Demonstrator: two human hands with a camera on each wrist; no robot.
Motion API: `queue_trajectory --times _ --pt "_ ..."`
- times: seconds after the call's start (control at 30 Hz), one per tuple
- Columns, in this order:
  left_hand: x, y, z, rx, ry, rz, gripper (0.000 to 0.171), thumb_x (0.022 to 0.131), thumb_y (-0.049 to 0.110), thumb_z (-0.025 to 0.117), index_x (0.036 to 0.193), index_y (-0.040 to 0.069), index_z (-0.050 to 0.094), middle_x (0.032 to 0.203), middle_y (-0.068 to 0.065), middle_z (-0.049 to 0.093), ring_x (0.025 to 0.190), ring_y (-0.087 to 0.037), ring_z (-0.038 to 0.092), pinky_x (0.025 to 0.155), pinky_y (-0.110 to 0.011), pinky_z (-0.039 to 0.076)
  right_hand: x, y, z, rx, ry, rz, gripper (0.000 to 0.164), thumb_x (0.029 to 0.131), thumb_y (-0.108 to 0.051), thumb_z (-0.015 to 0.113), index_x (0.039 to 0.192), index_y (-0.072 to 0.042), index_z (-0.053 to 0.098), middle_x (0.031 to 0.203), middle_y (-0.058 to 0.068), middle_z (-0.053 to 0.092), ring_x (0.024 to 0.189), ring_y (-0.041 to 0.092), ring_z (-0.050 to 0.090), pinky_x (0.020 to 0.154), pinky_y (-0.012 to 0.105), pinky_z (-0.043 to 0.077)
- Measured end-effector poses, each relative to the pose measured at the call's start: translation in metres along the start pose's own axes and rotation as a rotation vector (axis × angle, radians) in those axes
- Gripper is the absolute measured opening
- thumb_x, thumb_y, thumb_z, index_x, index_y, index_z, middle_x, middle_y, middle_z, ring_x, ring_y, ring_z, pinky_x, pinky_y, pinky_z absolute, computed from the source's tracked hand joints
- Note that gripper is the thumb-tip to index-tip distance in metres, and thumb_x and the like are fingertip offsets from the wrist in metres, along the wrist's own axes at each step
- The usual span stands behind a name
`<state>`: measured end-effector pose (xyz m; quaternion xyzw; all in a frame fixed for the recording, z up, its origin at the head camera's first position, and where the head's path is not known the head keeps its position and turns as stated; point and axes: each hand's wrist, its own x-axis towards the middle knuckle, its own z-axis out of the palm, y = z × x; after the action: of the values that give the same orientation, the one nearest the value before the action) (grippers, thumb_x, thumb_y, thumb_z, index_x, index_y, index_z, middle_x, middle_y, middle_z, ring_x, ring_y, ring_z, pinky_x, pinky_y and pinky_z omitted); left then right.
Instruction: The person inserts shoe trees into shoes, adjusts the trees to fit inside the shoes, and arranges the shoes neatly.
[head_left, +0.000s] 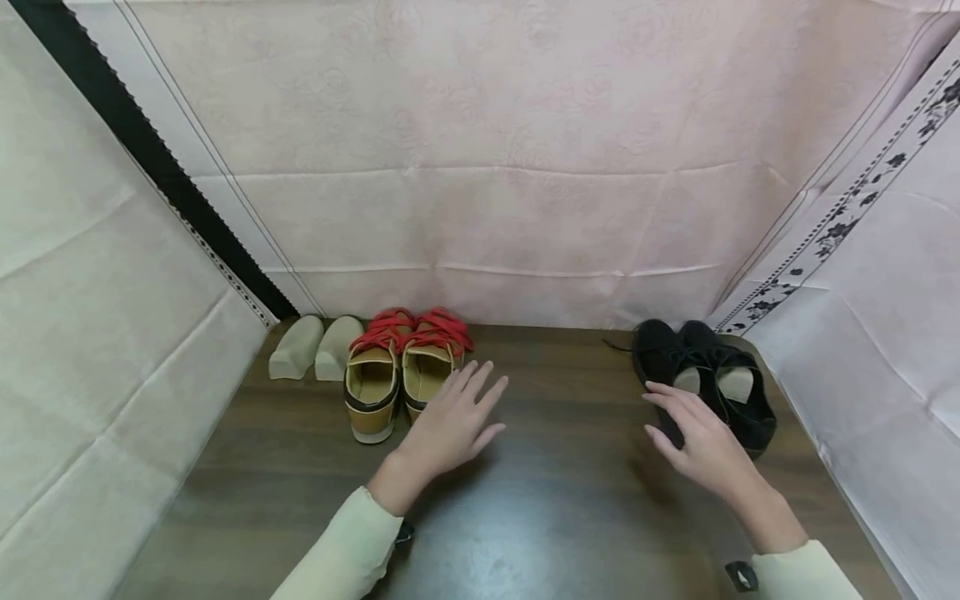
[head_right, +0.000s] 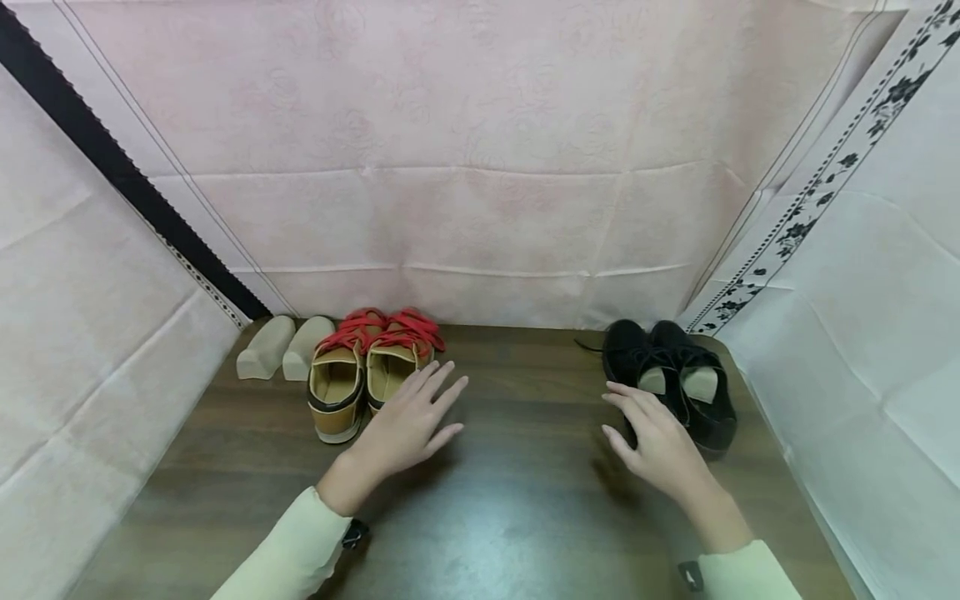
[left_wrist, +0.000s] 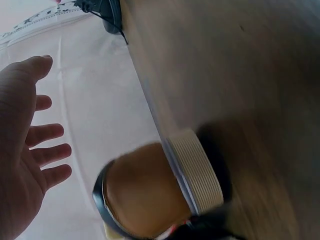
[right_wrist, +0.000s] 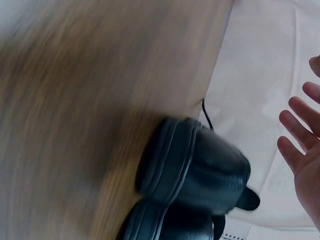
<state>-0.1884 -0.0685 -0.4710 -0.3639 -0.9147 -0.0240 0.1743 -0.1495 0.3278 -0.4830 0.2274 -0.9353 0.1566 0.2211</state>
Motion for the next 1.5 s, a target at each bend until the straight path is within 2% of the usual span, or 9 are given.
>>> queue_trajectory --times 0.07,0.2,0.5,0.87,1.13,1.33,1.5 --pt "-0.005 -0.004 -0.002 0.003 -0.01 -0.017 0.065 0.101 0.047 0.063 0.154 0.013 0.048 0.158 -0.02 0.046 0.144 -0.041 0.047 0.116 -0.054 0.041 0.004 -0.005 0.003 0.008 -0.013 0.007 0.051 0.084 -0.016 0.082 0.131 -0.008 0.065 0.145 0.008 0.06 0.131 0.031 0.056 0.103 0.051 0.045" --pt "-0.017 -0.012 -0.006 -0.009 -0.031 -0.052 0.066 0.1 0.046 0.065 0.155 0.013 0.048 0.158 -0.02 0.045 0.146 -0.041 0.045 0.117 -0.055 0.04 0.013 -0.014 0.01 0.009 -0.039 0.014 0.052 0.087 -0.02 0.081 0.135 -0.009 0.063 0.15 0.009 0.056 0.135 0.032 0.054 0.105 0.058 0.045" --pt "-0.034 -0.027 -0.008 -0.01 -0.013 -0.073 0.07 0.097 0.044 0.07 0.155 0.011 0.047 0.156 -0.021 0.047 0.142 -0.041 0.048 0.116 -0.055 0.041 0.028 -0.03 0.028 -0.013 -0.047 -0.042 0.056 0.089 -0.026 0.076 0.14 -0.007 0.06 0.156 0.014 0.05 0.136 0.036 0.053 0.109 0.058 0.045" --pt "-0.054 -0.044 0.003 0.025 0.057 -0.045 0.07 0.092 0.038 0.079 0.148 0.006 0.054 0.148 -0.023 0.055 0.133 -0.042 0.056 0.11 -0.054 0.047 0.042 -0.051 0.045 -0.022 -0.081 -0.084 0.067 0.092 -0.032 0.073 0.15 -0.01 0.051 0.16 0.017 0.043 0.142 0.037 0.048 0.115 0.061 0.038" --pt "-0.061 -0.052 0.009 0.04 0.097 -0.025 0.065 0.091 0.03 0.081 0.146 0.005 0.055 0.142 -0.022 0.059 0.129 -0.04 0.06 0.108 -0.051 0.05 0.048 -0.064 0.054 0.004 -0.16 -0.09 0.068 0.095 -0.038 0.069 0.154 -0.012 0.047 0.163 0.015 0.04 0.148 0.034 0.042 0.12 0.059 0.033" --pt "-0.063 -0.055 0.013 0.015 0.128 -0.014 0.059 0.09 0.024 0.082 0.141 0.004 0.059 0.136 -0.022 0.062 0.125 -0.039 0.061 0.105 -0.049 0.052 0.051 -0.07 0.064 0.022 -0.191 -0.114 0.067 0.097 -0.039 0.067 0.155 -0.012 0.046 0.164 0.013 0.039 0.149 0.034 0.041 0.121 0.058 0.032" --pt "-0.063 -0.057 0.016 -0.016 0.151 -0.018 0.051 0.089 0.019 0.082 0.134 0.003 0.064 0.119 -0.019 0.065 0.11 -0.034 0.064 0.095 -0.045 0.057 0.056 -0.078 0.07 0.037 -0.211 -0.132 0.066 0.098 -0.04 0.066 0.155 -0.013 0.046 0.164 0.01 0.04 0.15 0.031 0.041 0.122 0.055 0.032"
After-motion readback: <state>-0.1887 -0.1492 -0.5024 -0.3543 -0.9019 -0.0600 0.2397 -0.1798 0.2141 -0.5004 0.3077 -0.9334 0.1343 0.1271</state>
